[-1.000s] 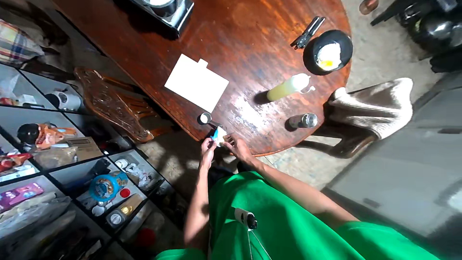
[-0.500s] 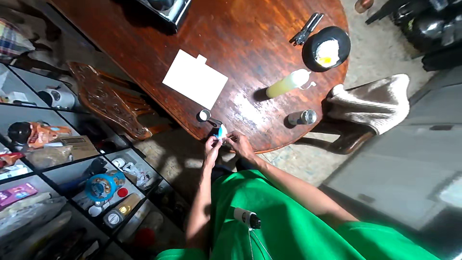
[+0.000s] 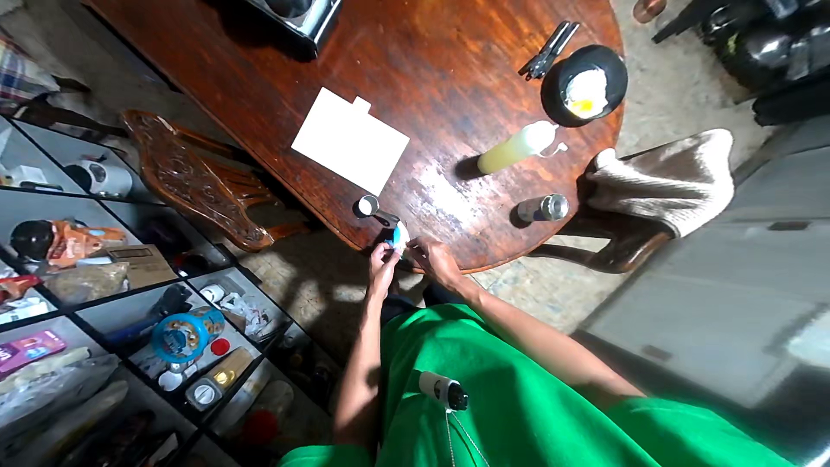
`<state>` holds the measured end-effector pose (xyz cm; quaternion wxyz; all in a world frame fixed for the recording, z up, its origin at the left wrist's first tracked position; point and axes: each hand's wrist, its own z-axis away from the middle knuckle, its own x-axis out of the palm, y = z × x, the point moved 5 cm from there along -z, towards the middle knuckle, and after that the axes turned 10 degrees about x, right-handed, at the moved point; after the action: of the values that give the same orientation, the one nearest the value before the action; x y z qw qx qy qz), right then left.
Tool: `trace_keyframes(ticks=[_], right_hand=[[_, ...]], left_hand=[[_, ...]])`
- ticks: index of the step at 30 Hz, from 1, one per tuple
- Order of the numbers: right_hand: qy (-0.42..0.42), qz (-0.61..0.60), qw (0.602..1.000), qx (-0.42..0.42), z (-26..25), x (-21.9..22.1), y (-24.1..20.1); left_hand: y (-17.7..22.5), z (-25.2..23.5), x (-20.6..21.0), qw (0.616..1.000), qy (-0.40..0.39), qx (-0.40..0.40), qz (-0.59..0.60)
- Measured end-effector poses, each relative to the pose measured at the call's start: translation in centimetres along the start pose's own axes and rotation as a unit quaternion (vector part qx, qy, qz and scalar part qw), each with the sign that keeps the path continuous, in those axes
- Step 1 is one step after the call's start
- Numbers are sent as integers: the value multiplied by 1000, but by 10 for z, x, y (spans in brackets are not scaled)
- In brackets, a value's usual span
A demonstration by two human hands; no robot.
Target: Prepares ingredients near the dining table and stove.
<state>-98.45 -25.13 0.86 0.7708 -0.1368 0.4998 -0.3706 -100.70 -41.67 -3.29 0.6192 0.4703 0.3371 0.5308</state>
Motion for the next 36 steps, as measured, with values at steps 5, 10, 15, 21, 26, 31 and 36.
trace_keyframes(ticks=[5,10,15,21,26,31,36], right_hand=[[15,48,999,-9,1,-3,-3],[24,62,998,-2,2,-5,-4],[60,125,989,-43,7,-9,-16],[78,174,981,-47,10,-10,-27],[25,127,991,37,2,-4,-10],[31,112,993,12,7,-10,-12],[35,126,989,63,6,-11,-15]], left_hand=[[1,-1,1,1000,-1,-11,-20],[3,1,4,1000,-1,-15,-24],[1,2,7,1000,-1,-1,-30],[2,4,9,999,5,7,-41],[0,4,7,999,22,-4,-34],[-2,5,6,999,23,-3,-41],[-2,6,8,997,7,0,-71]])
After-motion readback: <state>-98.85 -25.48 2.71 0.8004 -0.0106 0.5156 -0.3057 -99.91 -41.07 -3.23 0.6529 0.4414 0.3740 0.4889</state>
